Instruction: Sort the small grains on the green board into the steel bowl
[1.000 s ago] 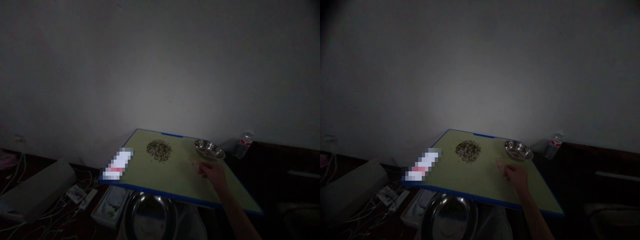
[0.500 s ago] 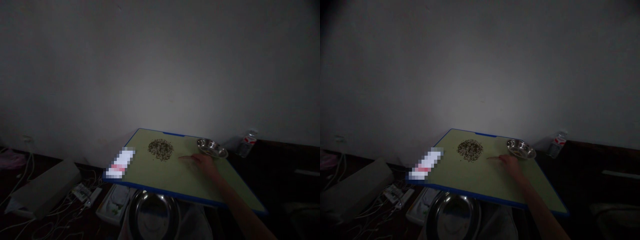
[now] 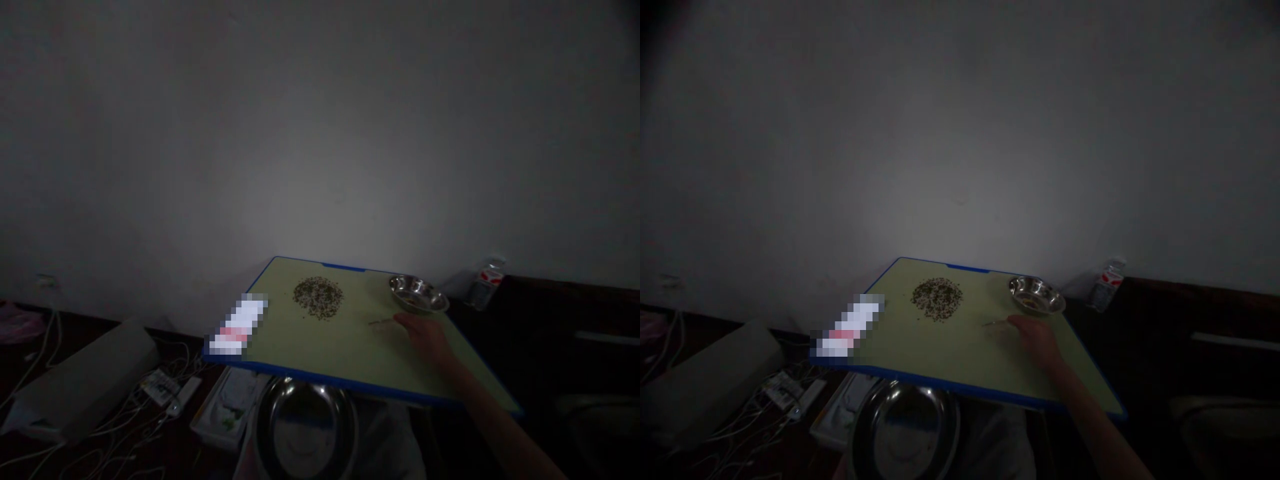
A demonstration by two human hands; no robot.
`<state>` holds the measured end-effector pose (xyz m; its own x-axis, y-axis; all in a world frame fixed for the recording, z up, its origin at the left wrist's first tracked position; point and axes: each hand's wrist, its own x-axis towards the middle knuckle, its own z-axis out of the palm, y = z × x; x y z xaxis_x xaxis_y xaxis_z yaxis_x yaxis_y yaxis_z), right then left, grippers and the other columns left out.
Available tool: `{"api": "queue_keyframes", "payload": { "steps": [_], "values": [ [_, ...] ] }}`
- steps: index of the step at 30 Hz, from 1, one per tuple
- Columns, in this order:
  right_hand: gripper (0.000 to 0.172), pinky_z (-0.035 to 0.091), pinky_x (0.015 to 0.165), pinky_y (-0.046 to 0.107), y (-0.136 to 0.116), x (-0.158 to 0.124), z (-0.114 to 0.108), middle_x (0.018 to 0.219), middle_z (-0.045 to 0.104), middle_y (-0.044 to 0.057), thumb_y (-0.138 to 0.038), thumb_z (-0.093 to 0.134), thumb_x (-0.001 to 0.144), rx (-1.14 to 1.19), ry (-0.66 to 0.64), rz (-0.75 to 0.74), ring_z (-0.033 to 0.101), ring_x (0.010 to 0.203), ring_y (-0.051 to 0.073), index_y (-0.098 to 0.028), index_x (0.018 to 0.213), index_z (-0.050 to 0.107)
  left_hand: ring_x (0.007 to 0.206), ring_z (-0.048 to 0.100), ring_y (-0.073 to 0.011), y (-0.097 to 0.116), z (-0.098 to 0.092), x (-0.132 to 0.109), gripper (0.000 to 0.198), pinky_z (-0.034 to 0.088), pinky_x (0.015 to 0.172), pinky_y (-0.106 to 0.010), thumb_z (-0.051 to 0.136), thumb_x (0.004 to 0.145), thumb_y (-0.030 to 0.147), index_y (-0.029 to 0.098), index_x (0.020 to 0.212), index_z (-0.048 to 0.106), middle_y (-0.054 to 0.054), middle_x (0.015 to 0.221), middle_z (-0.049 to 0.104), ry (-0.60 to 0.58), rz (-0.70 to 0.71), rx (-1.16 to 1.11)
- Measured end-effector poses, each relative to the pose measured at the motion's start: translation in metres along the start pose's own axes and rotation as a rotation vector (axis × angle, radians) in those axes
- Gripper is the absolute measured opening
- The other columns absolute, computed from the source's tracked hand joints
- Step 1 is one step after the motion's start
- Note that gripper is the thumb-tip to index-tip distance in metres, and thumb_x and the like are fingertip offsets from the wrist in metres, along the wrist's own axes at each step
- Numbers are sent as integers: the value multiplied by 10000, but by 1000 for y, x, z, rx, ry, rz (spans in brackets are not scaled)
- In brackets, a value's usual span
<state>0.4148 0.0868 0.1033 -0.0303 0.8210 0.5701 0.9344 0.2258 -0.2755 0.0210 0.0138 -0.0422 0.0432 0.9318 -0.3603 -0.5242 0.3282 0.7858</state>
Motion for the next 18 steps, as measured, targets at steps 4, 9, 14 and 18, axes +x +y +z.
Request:
{"api": "queue_keyframes", "payload": {
  "steps": [4, 9, 14, 18],
  "values": [
    [274, 614, 823, 409, -32, -3, -7, 944, 810, 61, -267, 541, 864, -10, 67, 86, 773, 856, 270, -264, 879, 815, 1429, 418, -459, 0, 6, -6, 976, 372, 1166, -559, 696, 461, 845, 362, 1302, 589, -112, 1163, 771, 9, -44, -44],
    [323, 559, 692, 300, -87, -7, -1, 837, 811, 59, -318, 518, 869, 72, -112, 160, 763, 763, 235, -225, 916, 823, 1431, 434, -402, 2, 16, -19, 869, 372, 1165, -498, 546, 684, 796, 418, 1458, 431, -56, 1185, 775, -59, -20, -53],
    [344, 476, 583, 250, -101, 3, 7, 653, 771, 50, -247, 493, 849, 76, -233, 327, 729, 628, 201, -201, 708, 802, 1499, 309, -393, 2, 11, -22, 950, 296, 1204, -445, 685, 565, 763, 528, 1440, 401, 27, 1258, 739, -34, 92, 2],
    [345, 464, 570, 239, -77, 6, -1, 591, 745, 35, -236, 500, 838, 81, -228, 426, 715, 587, 187, -211, 621, 767, 1490, 317, -416, -4, 6, -20, 867, 273, 1210, -453, 609, 610, 806, 518, 1410, 441, 13, 1291, 721, -10, 164, 69]
  ]
}}
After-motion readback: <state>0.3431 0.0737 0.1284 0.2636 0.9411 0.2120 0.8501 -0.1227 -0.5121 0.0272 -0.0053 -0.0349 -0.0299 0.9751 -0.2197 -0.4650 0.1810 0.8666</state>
